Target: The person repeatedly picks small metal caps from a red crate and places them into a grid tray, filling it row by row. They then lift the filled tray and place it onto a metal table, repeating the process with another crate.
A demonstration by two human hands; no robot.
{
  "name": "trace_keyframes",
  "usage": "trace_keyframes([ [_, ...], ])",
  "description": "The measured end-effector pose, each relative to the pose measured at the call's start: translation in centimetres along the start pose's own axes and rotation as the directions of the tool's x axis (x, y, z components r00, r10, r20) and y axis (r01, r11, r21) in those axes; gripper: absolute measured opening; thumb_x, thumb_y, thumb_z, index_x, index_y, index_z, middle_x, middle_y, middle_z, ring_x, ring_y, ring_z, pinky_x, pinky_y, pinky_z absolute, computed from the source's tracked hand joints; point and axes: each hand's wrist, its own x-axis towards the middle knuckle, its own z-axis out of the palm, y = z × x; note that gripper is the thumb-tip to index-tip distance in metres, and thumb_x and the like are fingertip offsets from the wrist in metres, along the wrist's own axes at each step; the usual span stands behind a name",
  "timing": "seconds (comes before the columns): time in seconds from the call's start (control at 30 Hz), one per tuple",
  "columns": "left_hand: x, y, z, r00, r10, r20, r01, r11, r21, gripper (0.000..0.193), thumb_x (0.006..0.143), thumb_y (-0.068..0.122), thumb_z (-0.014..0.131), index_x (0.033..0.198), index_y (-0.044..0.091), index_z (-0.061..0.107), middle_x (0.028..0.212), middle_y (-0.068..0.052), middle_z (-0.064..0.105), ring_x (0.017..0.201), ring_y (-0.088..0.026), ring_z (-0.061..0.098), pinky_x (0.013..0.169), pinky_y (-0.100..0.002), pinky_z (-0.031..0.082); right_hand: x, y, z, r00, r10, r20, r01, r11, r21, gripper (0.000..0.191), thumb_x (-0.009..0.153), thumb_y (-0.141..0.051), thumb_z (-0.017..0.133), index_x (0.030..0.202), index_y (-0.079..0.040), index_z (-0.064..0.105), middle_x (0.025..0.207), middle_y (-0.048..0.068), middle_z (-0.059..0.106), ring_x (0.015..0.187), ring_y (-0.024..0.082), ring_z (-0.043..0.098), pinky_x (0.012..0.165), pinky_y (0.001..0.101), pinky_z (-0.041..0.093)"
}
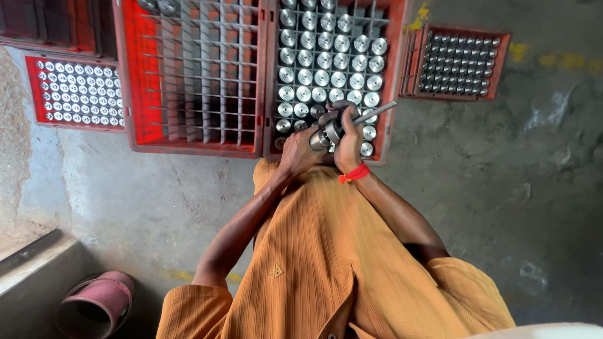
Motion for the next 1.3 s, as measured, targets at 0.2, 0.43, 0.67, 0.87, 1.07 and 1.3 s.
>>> trace_keyframes([
  [0.2,1.3,-0.1,2.3,0.964,-0.041,0.265,0.038,0.999,0.018,0.046,0.071,0.034,0.083,0.104,0.002,0.075,0.095,-0.020,0.078,0.087,-0.034,0.077,0.081,-0.044,0.059,-0.9,-0.3,-3.4,0.978,0.017,0.207,0.004,0.995,-0.099,0.032,0.113,-0.033,0.053,0.116,-0.001,0.058,0.090,0.011,0.068,0.085,0.020,0.067,0.079,0.0336,0.053],
  [0.43,7.5,0.2,1.9,0.949,0.272,0.158,-0.301,0.933,0.199,0.065,0.077,0.039,0.085,0.131,0.007,0.068,0.095,-0.023,0.075,0.080,-0.039,0.072,0.068,-0.049,0.057,3.8,-1.6,-10.6,0.966,-0.069,-0.248,0.104,0.986,0.128,0.034,0.110,-0.033,0.054,0.111,-0.001,0.066,0.102,0.013,0.075,0.087,0.020,0.069,0.086,0.0323,0.054],
  [0.67,22.8,4.6,-3.9,0.882,0.453,-0.133,-0.331,0.794,0.510,0.069,0.099,0.027,0.067,0.158,0.009,0.037,0.132,-0.030,0.057,0.082,-0.031,0.070,0.057,-0.036,0.062,3.2,-5.1,-16.1,0.886,-0.090,-0.455,0.206,0.955,0.212,0.033,0.104,-0.037,0.060,0.113,-0.006,0.067,0.101,0.009,0.075,0.087,0.018,0.068,0.079,0.0309,0.050],
  [0.87,22.7,4.4,-4.7,0.721,0.638,-0.272,-0.475,0.740,0.477,0.050,0.096,0.006,0.067,0.145,0.012,0.059,0.136,-0.021,0.063,0.112,-0.035,0.070,0.085,-0.039,0.062,1.8,-2.5,-14.9,0.914,-0.068,-0.401,0.170,0.959,0.225,0.032,0.105,-0.037,0.061,0.110,-0.006,0.066,0.099,0.009,0.074,0.089,0.019,0.069,0.086,0.0318,0.054],
  [1.07,17.3,-1.8,-13.5,0.691,0.516,-0.506,-0.285,0.838,0.465,0.024,0.091,0.006,0.077,0.115,0.007,0.071,0.106,-0.016,0.071,0.098,-0.037,0.066,0.080,-0.046,0.054,0.9,-0.7,-15.2,0.911,0.038,-0.411,0.065,0.970,0.235,0.036,0.109,-0.039,0.056,0.114,-0.005,0.067,0.099,0.006,0.074,0.086,0.018,0.066,0.077,0.0323,0.047],
  [1.3,16.5,-9.2,-27.2,0.642,0.352,-0.681,0.308,0.695,0.650,0.062,0.069,0.028,0.090,0.122,0.002,0.071,0.137,-0.025,0.048,0.130,-0.044,0.042,0.101,-0.058,0.040,-0.4,1.4,-13.1,0.888,0.043,-0.458,0.029,0.988,0.149,0.034,0.108,-0.041,0.051,0.114,-0.009,0.063,0.096,0.011,0.073,0.088,0.018,0.068,0.084,0.0302,0.048],
])
